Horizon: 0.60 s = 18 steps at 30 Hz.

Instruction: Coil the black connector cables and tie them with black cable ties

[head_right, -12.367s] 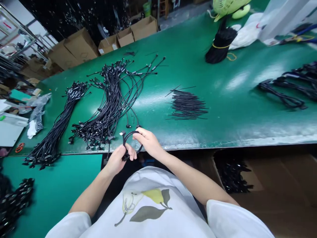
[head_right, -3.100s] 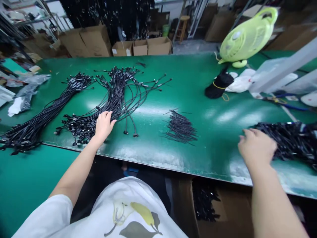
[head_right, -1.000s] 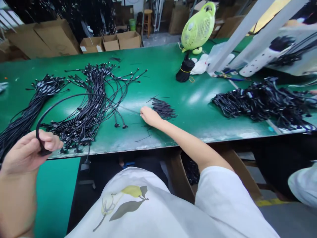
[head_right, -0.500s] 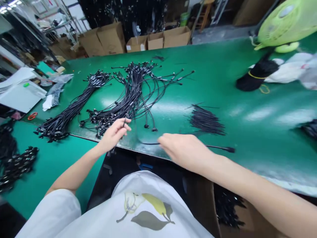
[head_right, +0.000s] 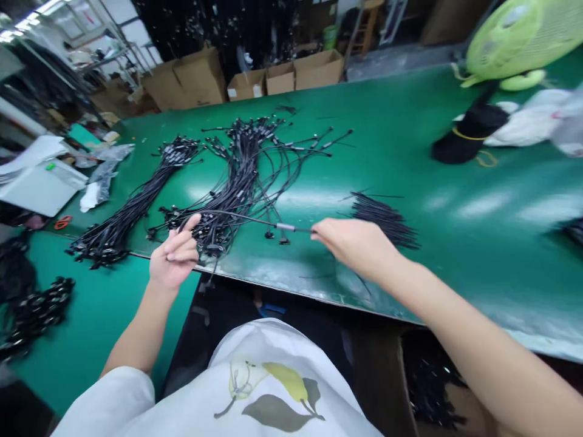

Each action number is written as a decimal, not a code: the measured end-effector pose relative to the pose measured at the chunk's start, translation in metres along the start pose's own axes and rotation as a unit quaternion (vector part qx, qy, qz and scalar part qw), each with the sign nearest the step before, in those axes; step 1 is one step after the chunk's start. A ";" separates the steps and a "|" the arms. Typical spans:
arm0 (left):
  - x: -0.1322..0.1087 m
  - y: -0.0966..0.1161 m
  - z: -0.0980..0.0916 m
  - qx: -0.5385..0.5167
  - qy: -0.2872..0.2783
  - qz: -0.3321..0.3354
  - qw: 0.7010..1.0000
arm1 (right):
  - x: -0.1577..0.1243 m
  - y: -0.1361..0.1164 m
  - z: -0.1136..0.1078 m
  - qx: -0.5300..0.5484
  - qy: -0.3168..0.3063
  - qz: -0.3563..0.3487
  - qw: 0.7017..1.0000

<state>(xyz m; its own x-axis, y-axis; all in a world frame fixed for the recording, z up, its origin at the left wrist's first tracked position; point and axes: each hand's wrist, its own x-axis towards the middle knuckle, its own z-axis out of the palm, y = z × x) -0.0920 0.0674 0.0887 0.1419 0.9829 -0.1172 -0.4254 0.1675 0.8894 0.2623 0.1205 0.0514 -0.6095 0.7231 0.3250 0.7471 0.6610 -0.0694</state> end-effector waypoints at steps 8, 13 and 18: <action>0.009 -0.038 0.032 0.287 -0.103 0.051 0.951 | -0.004 -0.101 -0.004 0.114 -0.129 -0.168 0.971; 0.000 -0.050 0.047 0.473 -0.229 0.104 0.844 | 0.013 -0.092 -0.025 0.227 -0.108 -0.107 0.962; -0.001 -0.052 0.045 0.382 -0.230 0.003 0.895 | 0.019 -0.078 -0.001 0.403 0.058 0.060 0.911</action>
<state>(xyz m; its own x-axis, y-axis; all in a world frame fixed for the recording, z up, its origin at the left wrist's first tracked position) -0.0293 0.0542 0.0624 0.5701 0.8183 -0.0736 0.2822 -0.1110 0.9529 0.1927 0.0827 0.0641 -0.4684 0.8051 0.3638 0.3400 0.5444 -0.7669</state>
